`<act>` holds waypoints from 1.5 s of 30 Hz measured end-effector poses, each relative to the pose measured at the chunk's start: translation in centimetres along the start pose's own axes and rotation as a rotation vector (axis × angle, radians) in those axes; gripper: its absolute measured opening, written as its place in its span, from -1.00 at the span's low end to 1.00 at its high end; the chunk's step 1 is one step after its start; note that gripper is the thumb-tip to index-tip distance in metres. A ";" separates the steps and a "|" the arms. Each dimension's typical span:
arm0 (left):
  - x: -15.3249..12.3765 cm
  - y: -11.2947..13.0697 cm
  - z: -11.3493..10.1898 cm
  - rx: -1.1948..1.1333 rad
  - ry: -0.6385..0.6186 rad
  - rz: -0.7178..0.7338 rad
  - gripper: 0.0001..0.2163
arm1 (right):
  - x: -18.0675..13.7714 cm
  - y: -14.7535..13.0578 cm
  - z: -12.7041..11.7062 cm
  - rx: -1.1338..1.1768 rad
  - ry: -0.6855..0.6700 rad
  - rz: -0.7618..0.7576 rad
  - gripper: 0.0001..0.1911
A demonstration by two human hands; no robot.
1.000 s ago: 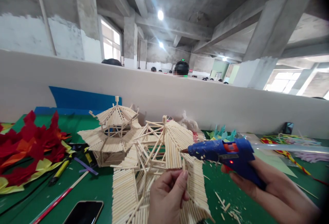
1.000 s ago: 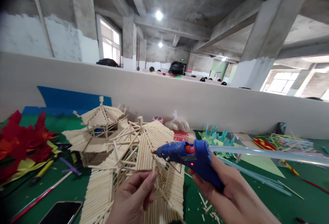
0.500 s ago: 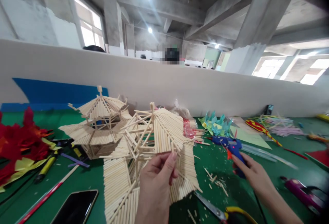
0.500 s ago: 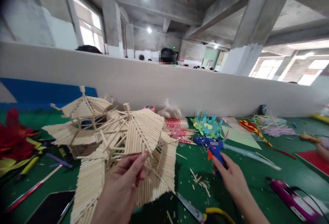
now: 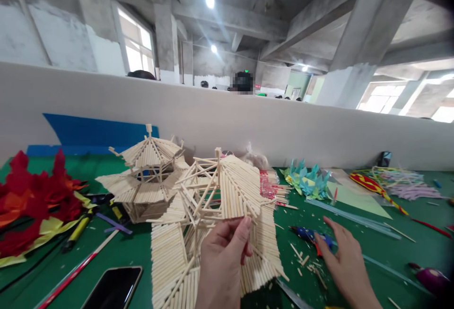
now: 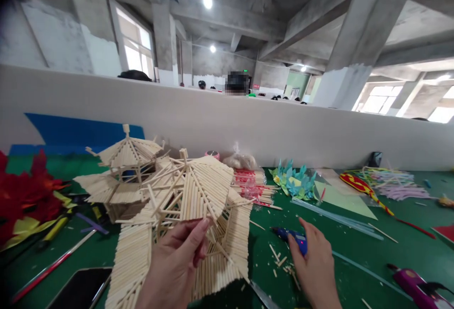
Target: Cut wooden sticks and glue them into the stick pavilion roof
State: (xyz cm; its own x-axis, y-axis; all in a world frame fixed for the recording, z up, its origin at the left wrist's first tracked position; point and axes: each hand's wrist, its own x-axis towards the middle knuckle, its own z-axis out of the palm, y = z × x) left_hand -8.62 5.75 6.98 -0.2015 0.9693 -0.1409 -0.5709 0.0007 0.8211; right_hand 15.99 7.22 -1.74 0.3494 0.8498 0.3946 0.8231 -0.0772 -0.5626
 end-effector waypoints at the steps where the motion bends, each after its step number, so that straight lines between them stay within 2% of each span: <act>1: 0.1 0.0 0.0 -0.003 0.005 0.001 -0.81 | 0.0 -2.3 -0.5 0.049 0.005 -0.086 -0.46; 3: 0.1 0.0 0.0 -0.002 0.012 0.008 -0.80 | -0.1 -7.2 -1.5 0.224 0.025 -0.297 -0.61; 6: 0.2 0.0 -0.2 0.010 0.003 0.016 -0.78 | -0.2 -13.3 -2.4 0.362 -0.002 -0.652 -0.69; 8: 0.3 -0.1 -0.4 0.011 -0.019 0.014 -0.76 | 0.0 -15.7 -2.5 0.435 -0.043 -0.795 -0.69; 10: 0.4 -0.2 -0.5 -0.002 -0.026 0.014 -0.73 | 0.2 -16.8 -2.4 0.481 -0.107 -0.844 -0.68; 16: 0.6 -0.4 -0.3 -0.005 0.007 0.017 -0.67 | 0.9 -16.8 -2.0 0.461 -0.212 -0.842 -0.69; 22: 0.5 -0.2 -0.5 0.017 -0.012 0.010 -0.69 | 1.2 -16.9 -2.3 0.352 -0.156 -0.909 -0.69; 31: 0.4 -0.2 -1.1 -0.013 -0.114 -0.006 -0.77 | 1.1 -17.0 -2.0 0.358 -0.124 -0.948 -0.66; 38: 0.0 0.3 -1.2 -0.047 -0.108 -0.025 -0.81 | 1.2 -17.3 -1.9 0.347 -0.105 -0.934 -0.70; 45: 0.3 0.4 -1.4 -0.016 -0.089 -0.043 -0.76 | 1.1 -17.4 -2.2 0.290 -0.060 -0.981 -0.70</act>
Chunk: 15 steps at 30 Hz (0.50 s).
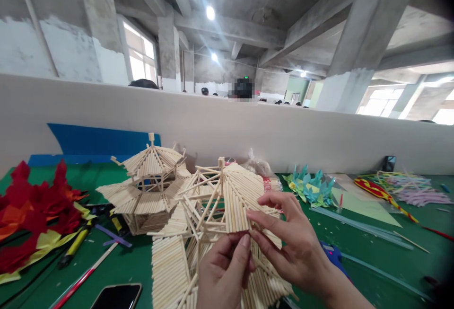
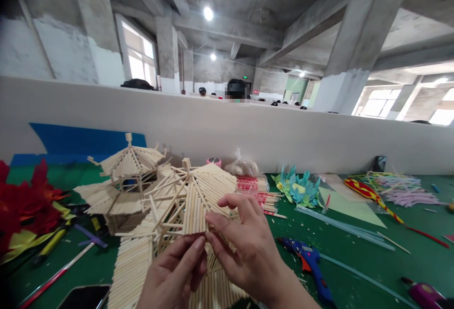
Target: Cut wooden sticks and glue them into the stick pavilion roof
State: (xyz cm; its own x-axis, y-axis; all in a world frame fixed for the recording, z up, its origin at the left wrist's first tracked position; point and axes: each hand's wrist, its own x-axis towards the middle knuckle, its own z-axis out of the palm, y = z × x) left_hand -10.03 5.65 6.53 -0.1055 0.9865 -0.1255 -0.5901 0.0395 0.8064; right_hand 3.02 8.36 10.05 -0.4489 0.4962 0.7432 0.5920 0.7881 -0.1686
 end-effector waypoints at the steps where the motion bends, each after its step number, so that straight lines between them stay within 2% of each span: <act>1: 0.0 0.0 0.0 0.004 0.001 0.004 -0.75 | 0.0 0.0 0.0 -0.016 -0.001 -0.016 -0.70; 6: 0.1 0.2 0.1 0.002 0.018 0.006 -0.72 | -0.1 0.0 0.2 -0.022 -0.012 -0.036 -0.63; 10: 0.1 0.3 0.1 -0.002 0.040 -0.011 -0.72 | -0.5 0.4 0.6 0.058 0.045 0.010 -0.52; 15: 0.1 0.2 -0.1 0.029 0.032 0.001 -0.74 | -0.6 0.5 0.7 0.118 0.075 0.048 -0.60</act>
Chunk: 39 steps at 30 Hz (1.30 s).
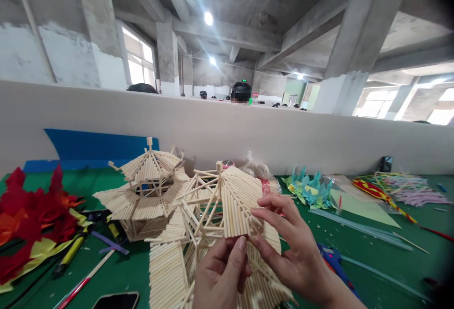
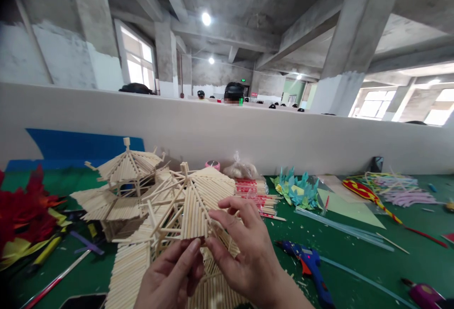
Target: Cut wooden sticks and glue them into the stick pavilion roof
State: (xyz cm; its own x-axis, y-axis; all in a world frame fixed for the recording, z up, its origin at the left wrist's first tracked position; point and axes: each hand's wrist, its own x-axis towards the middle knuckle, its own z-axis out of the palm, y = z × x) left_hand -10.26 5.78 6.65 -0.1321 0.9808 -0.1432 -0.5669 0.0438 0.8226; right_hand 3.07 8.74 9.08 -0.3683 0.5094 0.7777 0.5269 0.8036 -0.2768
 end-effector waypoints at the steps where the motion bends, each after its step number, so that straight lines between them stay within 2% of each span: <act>1: 0.0 0.0 0.0 0.008 -0.005 0.007 -0.73 | 0.1 -0.1 0.0 0.006 -0.003 0.001 -0.64; 5: 0.0 0.1 -0.1 0.036 -0.009 0.042 -0.71 | 0.3 -0.2 0.0 -0.014 -0.027 -0.001 -0.74; 13: 0.1 0.2 -0.2 0.026 -0.021 0.047 -0.72 | 0.6 -0.4 -0.3 -0.077 -0.050 -0.010 -0.78; 27: -0.6 0.8 0.1 0.015 -0.004 0.067 -0.79 | -0.3 -0.2 -0.3 -0.008 0.029 -0.052 -0.63; 35: -0.5 0.7 -0.2 0.016 -0.031 0.062 -0.79 | 0.1 -0.5 -0.1 0.018 0.027 -0.008 -0.63; 39: -0.3 0.6 -0.2 0.029 -0.026 0.062 -0.77 | 0.2 -0.7 -0.1 -0.015 0.011 -0.009 -0.71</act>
State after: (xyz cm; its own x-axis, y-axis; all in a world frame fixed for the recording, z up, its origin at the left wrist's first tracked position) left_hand -10.75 5.48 7.08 -0.1444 0.9865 -0.0777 -0.5349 -0.0117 0.8449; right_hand 2.69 8.30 9.48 -0.3651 0.4985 0.7863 0.5347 0.8037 -0.2612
